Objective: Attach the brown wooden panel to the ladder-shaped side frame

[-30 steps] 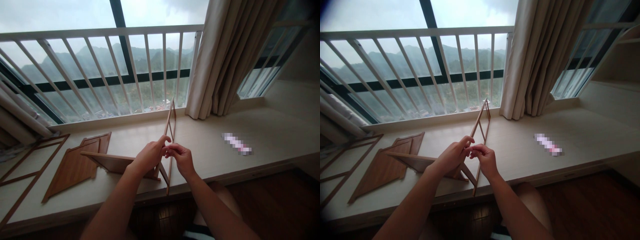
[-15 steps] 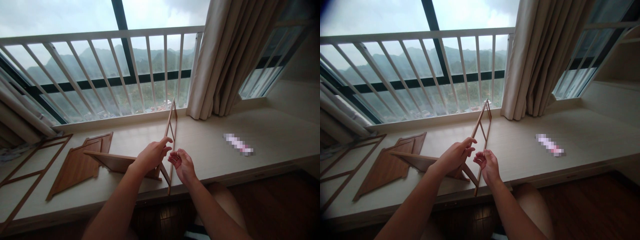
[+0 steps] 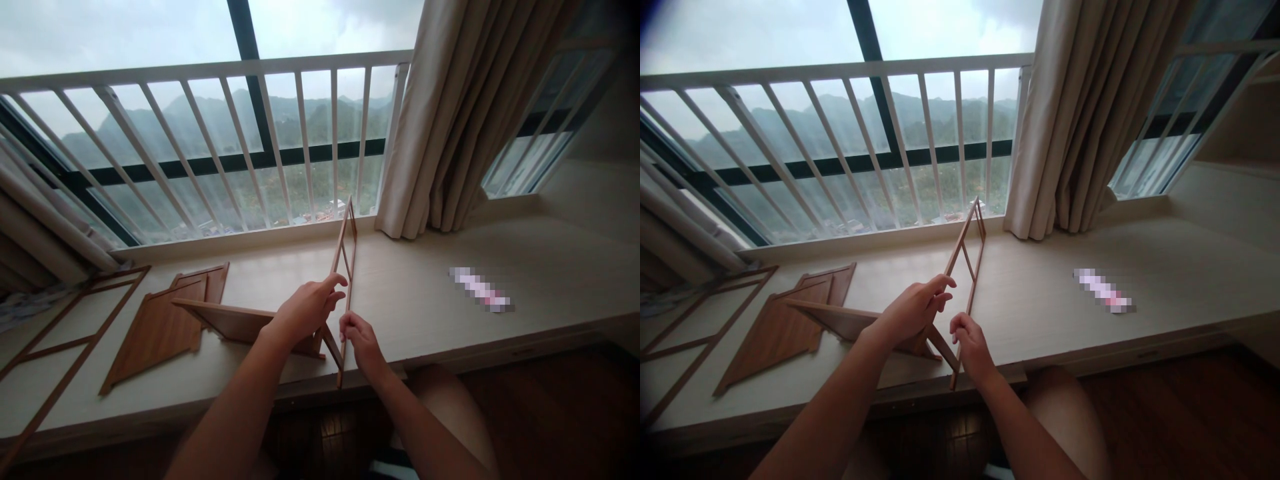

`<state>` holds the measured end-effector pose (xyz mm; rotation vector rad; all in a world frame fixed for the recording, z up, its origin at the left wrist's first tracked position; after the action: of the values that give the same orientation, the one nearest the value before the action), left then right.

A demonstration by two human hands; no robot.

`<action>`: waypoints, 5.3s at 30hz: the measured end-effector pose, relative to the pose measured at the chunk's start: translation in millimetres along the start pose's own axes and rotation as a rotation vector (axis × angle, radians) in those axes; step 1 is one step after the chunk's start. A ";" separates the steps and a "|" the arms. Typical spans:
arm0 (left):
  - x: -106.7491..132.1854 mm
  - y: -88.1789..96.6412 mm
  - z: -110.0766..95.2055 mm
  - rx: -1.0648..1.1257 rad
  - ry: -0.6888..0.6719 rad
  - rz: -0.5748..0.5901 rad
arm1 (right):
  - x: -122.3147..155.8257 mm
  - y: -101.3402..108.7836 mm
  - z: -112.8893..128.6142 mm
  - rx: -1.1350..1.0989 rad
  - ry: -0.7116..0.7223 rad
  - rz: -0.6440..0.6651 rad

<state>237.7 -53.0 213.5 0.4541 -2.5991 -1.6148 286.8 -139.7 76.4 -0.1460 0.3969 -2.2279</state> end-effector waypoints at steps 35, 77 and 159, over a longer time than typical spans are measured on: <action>55.4 20.2 42.2 -0.350 -0.169 0.165 | -18.0 -66.6 1.9 0.320 0.256 0.251; 63.9 10.8 19.6 -0.474 -0.282 0.180 | -8.2 -56.0 7.6 0.657 0.403 0.358; 59.3 16.0 19.7 -0.421 -0.313 0.098 | 34.6 -45.7 94.7 0.740 0.549 0.120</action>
<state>173.7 -45.4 212.0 0.0501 -2.3134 -2.2727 253.7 -161.4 179.8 0.8665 -0.1524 -2.1252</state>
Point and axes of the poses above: each hand's wrist, its own x-axis away from the middle knuckle, its own y-axis out of the back of the hand, z = x × y, the point moved 8 cm from there along -x, towards the middle knuckle, and after that the axes turned 4 degrees about -x, right-handed, at the moved point
